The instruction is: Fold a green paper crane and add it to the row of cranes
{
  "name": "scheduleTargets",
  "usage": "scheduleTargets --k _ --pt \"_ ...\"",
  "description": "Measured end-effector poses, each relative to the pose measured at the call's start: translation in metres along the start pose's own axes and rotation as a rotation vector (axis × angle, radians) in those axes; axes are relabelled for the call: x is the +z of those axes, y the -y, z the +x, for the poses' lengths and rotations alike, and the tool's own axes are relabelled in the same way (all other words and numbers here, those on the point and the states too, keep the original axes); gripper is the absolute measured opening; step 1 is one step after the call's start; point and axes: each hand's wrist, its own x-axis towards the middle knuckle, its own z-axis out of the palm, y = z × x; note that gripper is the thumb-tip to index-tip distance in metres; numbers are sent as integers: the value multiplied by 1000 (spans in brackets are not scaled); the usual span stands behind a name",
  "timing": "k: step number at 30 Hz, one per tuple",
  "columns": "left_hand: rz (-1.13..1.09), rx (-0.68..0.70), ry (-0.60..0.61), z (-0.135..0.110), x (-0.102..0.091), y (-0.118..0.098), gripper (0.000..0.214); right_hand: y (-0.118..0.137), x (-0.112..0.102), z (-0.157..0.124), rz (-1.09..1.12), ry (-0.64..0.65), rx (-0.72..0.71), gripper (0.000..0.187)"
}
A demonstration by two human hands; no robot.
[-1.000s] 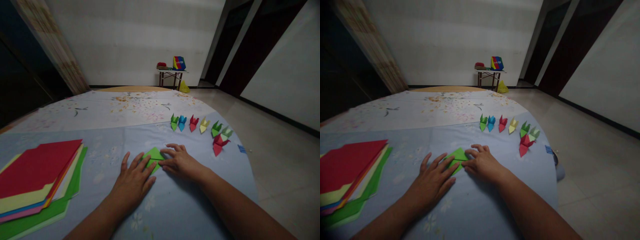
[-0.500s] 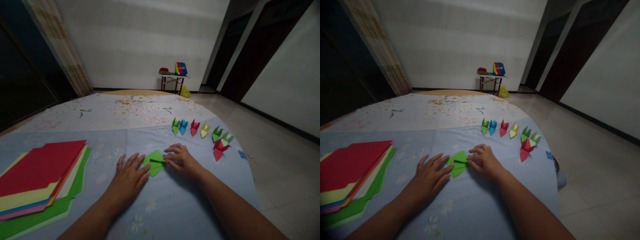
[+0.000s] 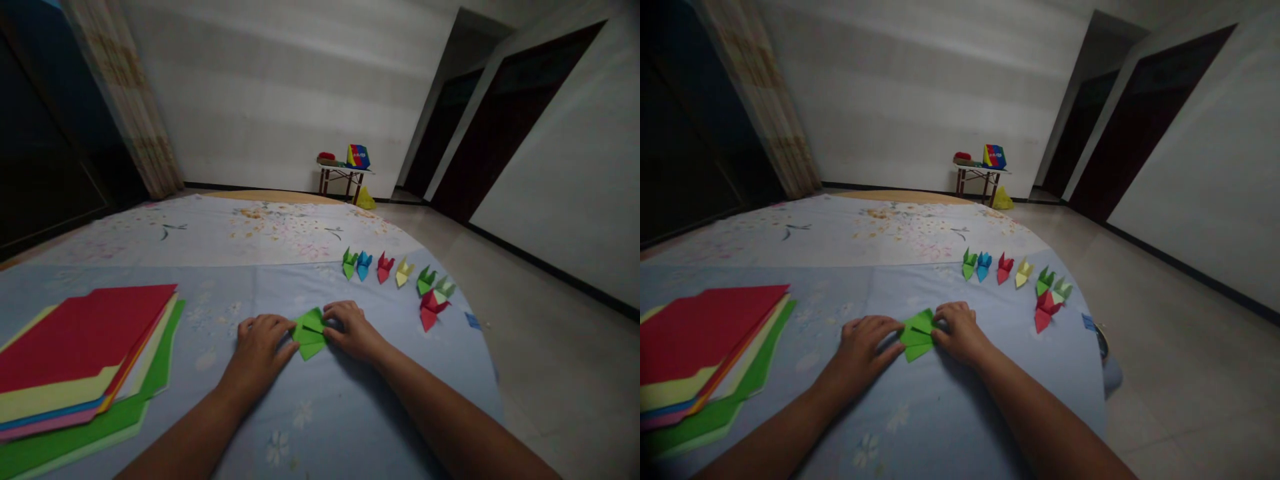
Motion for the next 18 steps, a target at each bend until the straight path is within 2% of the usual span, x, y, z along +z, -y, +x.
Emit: scheduleTargets --k 3,8,10,14,18 --pt "-48 -45 -7 -1 2 1 27 3 2 4 94 26 33 27" --pt "-105 -101 -54 -2 7 4 44 9 5 10 292 78 79 66" --pt "-127 -110 -59 -2 6 4 48 11 6 13 339 95 95 72" --pt "-245 -170 -92 -1 2 1 52 16 10 18 602 105 154 62" --pt "-577 -280 -108 3 -3 -4 53 23 15 20 995 40 235 49"
